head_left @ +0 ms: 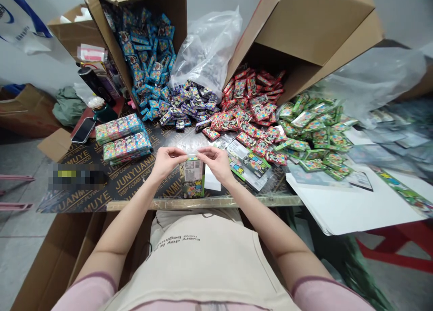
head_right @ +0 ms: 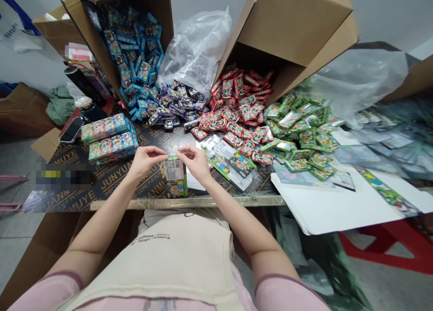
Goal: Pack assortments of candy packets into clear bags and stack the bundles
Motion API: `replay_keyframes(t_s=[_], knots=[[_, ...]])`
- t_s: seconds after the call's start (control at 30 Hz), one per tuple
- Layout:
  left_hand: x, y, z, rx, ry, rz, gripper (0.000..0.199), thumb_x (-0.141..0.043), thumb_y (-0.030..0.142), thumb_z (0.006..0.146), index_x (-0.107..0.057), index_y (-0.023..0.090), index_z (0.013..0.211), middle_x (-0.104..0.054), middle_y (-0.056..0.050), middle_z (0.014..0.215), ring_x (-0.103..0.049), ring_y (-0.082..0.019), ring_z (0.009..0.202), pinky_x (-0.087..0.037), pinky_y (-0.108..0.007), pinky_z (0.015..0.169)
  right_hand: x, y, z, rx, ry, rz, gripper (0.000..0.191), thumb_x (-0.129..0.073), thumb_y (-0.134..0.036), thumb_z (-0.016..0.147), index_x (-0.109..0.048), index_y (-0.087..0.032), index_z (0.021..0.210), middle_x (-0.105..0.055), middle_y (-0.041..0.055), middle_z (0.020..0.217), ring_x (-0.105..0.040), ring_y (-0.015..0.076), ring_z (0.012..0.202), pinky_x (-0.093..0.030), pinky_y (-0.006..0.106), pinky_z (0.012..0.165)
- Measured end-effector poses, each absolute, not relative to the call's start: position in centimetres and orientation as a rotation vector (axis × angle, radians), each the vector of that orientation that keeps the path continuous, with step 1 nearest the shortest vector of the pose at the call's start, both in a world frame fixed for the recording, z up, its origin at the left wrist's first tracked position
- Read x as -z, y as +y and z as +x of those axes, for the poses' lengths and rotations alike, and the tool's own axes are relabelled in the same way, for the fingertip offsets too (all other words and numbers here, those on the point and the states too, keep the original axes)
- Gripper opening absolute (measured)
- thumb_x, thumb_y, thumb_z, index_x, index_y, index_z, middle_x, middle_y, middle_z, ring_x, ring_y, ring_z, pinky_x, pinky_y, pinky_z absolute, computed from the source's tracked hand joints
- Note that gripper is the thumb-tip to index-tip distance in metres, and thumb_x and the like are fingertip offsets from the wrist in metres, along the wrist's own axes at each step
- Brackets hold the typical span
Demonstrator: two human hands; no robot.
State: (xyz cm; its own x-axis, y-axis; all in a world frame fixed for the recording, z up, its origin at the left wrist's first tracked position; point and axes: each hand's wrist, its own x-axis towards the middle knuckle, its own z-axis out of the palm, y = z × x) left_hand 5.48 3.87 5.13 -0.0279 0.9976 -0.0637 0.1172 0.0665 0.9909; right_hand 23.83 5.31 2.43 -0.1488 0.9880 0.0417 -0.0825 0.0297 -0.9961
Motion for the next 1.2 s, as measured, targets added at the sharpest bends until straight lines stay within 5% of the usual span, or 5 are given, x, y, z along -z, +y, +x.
replay_keyframes(t_s=[0.17,0.33,0.47,0.6,1.2], knots=[[-5.6,3.1,5.8,-1.127,1.385,1.697,0.011,-0.070,0.021,0.070,-0.067,0.015,0.062,-0.067,-0.002,0.066,-0.061,-0.014,0.062,-0.045,-0.024,0.059,-2.6,5.0,24.5,-1.245,-1.455,-1.024,0.028,-0.073,-0.045,0.074,-0.069,-0.018,0.073,-0.070,0.0024,0.068,-0.063,0.0151,0.062,-0.049,0.028,0.062],[-5.4,2.1,5.6,-1.146,1.276,2.130,0.016,-0.070,0.023,0.079,-0.065,0.016,0.066,-0.064,-0.003,0.071,-0.060,-0.014,0.067,-0.045,-0.025,0.063,-2.2,5.5,26.5,-1.018,-1.778,-0.870,0.036,-0.048,-0.042,0.095,-0.075,-0.021,0.086,-0.074,0.0074,0.100,-0.065,0.0206,0.101,-0.045,0.036,0.093],[-5.2,1.9,5.2,-1.017,1.268,2.305,0.016,-0.058,0.022,0.089,-0.073,0.020,0.092,-0.056,-0.002,0.073,-0.053,-0.014,0.068,-0.042,-0.025,0.062,-0.1,8.4,27.4,-0.759,-2.032,-1.326,0.030,-0.047,-0.031,0.096,-0.070,-0.017,0.109,-0.067,0.0128,0.113,-0.058,0.0228,0.109,-0.040,0.037,0.095],[-5.0,1.9,4.9,-0.998,1.247,2.349,0.022,-0.054,0.021,0.092,-0.075,0.023,0.101,-0.052,-0.002,0.074,-0.051,-0.013,0.069,-0.041,-0.024,0.061,2.8,10.5,26.5,-0.510,-2.391,-1.710,0.018,-0.061,-0.027,0.087,-0.073,-0.016,0.093,-0.065,0.0154,0.107,-0.049,0.0307,0.111,-0.033,0.042,0.090],[-4.3,2.0,5.9,-1.068,1.350,2.173,0.023,-0.054,0.019,0.090,-0.076,0.023,0.095,-0.054,-0.003,0.075,-0.053,-0.015,0.072,-0.044,-0.028,0.066,4.9,9.8,25.8,-0.701,-2.342,-1.567,0.018,-0.043,-0.008,0.085,-0.060,-0.015,0.085,-0.067,0.0082,0.081,-0.056,0.0208,0.079,-0.032,0.035,0.083]])
